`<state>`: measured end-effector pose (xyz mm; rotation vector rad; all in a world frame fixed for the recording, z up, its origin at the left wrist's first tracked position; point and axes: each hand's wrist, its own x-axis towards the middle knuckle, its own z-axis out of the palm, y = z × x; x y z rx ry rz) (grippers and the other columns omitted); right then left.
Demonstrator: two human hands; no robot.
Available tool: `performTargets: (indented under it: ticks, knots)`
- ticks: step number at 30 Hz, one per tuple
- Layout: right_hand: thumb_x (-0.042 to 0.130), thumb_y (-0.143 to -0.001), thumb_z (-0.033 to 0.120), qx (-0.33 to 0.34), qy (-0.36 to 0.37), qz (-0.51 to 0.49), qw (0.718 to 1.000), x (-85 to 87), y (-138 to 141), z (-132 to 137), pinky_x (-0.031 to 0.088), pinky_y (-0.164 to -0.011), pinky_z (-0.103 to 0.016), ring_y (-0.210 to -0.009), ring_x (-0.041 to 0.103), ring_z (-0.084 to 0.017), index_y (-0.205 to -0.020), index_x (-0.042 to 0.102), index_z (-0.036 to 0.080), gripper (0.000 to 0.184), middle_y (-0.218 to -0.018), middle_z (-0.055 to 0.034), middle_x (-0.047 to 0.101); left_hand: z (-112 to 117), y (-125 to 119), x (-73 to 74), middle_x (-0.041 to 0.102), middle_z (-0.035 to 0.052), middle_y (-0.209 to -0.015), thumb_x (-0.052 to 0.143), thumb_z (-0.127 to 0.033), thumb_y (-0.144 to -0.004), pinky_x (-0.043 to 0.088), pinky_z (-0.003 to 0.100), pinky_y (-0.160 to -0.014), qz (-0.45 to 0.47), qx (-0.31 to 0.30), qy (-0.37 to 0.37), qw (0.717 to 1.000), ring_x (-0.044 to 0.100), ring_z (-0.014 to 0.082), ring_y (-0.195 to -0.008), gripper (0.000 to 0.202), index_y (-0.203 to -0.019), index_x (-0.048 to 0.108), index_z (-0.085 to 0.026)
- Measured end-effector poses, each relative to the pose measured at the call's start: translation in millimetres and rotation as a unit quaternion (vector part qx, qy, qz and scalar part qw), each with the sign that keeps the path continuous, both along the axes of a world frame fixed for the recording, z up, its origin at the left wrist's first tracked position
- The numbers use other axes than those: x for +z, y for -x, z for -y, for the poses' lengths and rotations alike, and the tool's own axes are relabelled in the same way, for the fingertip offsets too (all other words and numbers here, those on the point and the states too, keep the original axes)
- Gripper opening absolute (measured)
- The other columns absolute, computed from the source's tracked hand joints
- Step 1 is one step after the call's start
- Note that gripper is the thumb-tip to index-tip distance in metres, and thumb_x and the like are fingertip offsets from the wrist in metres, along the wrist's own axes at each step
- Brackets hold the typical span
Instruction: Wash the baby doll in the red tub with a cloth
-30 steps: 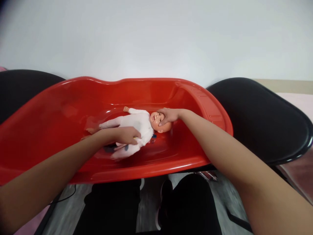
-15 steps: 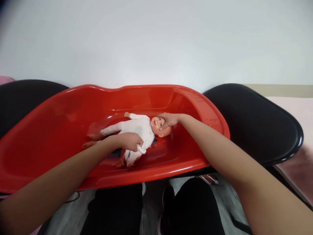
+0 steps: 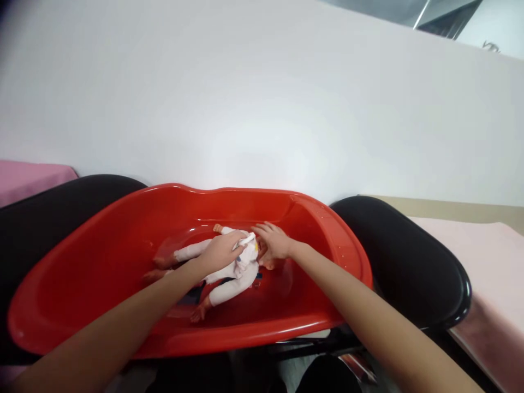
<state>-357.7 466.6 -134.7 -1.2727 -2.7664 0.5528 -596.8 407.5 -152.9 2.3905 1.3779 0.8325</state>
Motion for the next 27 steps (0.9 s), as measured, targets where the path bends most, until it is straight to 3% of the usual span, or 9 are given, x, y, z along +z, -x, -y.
performTargets:
  ticks: [2,4,9,12,14,17,20,24,27]
  knots:
    - [0.083,-0.072,0.049,0.006,0.048,-0.094,0.994,7.1,20.8,19.0,0.047,-0.105,-0.043,-0.121,0.059,-0.031,-0.136,0.059,0.023,0.073,-0.132,-0.0099,0.065,1.2,-2.6,1.2,0.068,0.0054,-0.107,0.043,-0.036,-0.101,0.05,0.036,-0.09,0.021,0.016,-0.021,0.999,0.065,0.0231,-0.099,0.027,-0.114,0.063,-0.024]
    - [0.069,-0.087,0.048,-0.043,0.076,-0.178,0.98,12.2,39.2,33.5,0.052,-0.09,-0.036,-0.1,0.066,-0.024,-0.123,0.064,0.021,0.045,-0.113,-0.0067,0.072,1.1,-3.7,-0.3,0.065,0.0062,-0.108,0.042,-0.036,-0.102,0.051,0.037,-0.091,0.068,0.057,-0.036,0.995,0.064,0.0234,-0.1,0.026,-0.115,0.058,-0.021]
    - [0.064,-0.089,0.044,-0.185,0.004,-0.243,0.952,17.7,44.1,32.9,0.045,-0.07,-0.027,-0.081,0.064,-0.018,-0.099,0.062,0.019,0.026,-0.094,-0.0026,0.071,4.6,-5.1,-7.1,0.058,0.0135,-0.13,0.054,-0.041,-0.097,0.05,0.04,-0.101,0.13,0.124,-0.012,0.984,0.058,0.0264,-0.12,0.038,-0.128,0.051,-0.019]
    - [0.065,-0.088,0.048,-0.296,-0.08,-0.193,0.932,19.6,22.8,19.3,0.035,-0.06,-0.026,-0.068,0.058,-0.016,-0.089,0.054,0.021,0.029,-0.079,-0.0004,0.066,19.7,-8.8,-19.7,0.046,0.0153,-0.154,0.07,-0.044,-0.086,0.041,0.045,-0.114,-0.025,0.012,0.02,0.999,0.045,0.0325,-0.14,0.065,-0.143,0.048,-0.022]
    - [0.062,-0.089,0.04,-0.316,-0.099,-0.164,0.929,19.8,9.9,13.9,0.031,-0.058,-0.025,-0.065,0.056,-0.015,-0.09,0.053,0.021,0.021,-0.078,0.0004,0.065,31.2,-11.1,-32.8,0.034,0.0141,-0.165,0.078,-0.05,-0.078,0.028,0.051,-0.123,-0.128,-0.098,0.022,0.987,0.032,0.0354,-0.151,0.088,-0.154,0.04,-0.025]
    - [0.061,-0.086,0.026,-0.3,-0.102,-0.13,0.94,17.5,3.6,15.5,0.03,-0.059,-0.026,-0.068,0.056,-0.014,-0.095,0.055,0.021,0.012,-0.082,0.0002,0.066,40.5,-8.5,-52.7,0.017,0.0136,-0.172,0.079,-0.053,-0.076,0.009,0.063,-0.125,-0.218,-0.188,-0.013,0.958,0.015,0.0355,-0.158,0.095,-0.157,0.037,-0.026]
    - [0.063,-0.086,0.025,-0.241,-0.095,-0.117,0.959,14.3,13.2,23.9,0.033,-0.064,-0.026,-0.077,0.06,-0.015,-0.105,0.059,0.022,0.02,-0.095,-0.0014,0.069,39.6,0.5,-66.8,0.012,0.0103,-0.173,0.078,-0.047,-0.078,0.001,0.067,-0.124,-0.245,-0.177,-0.052,0.952,0.008,0.035,-0.159,0.086,-0.154,0.042,-0.028]
    - [0.064,-0.089,0.029,-0.124,-0.086,-0.095,0.984,11.1,33.4,37.0,0.037,-0.072,-0.026,-0.09,0.061,-0.016,-0.112,0.06,0.024,0.024,-0.107,-0.0019,0.068,40.4,4.8,-79.4,0.021,0.0036,-0.171,0.083,-0.028,-0.065,0.003,0.068,-0.125,-0.263,-0.138,-0.06,0.953,0.011,0.0399,-0.158,0.092,-0.15,0.051,-0.037]
    - [0.062,-0.091,0.03,-0.045,-0.092,-0.02,0.994,7.4,45.2,46.2,0.038,-0.071,-0.026,-0.089,0.06,-0.016,-0.106,0.058,0.024,0.017,-0.108,-0.0014,0.066,47.2,1.5,-83.7,0.041,-0.012,-0.162,0.073,-0.02,-0.067,0.015,0.063,-0.126,-0.214,-0.093,-0.022,0.972,0.025,0.0376,-0.155,0.073,-0.131,0.063,-0.055]
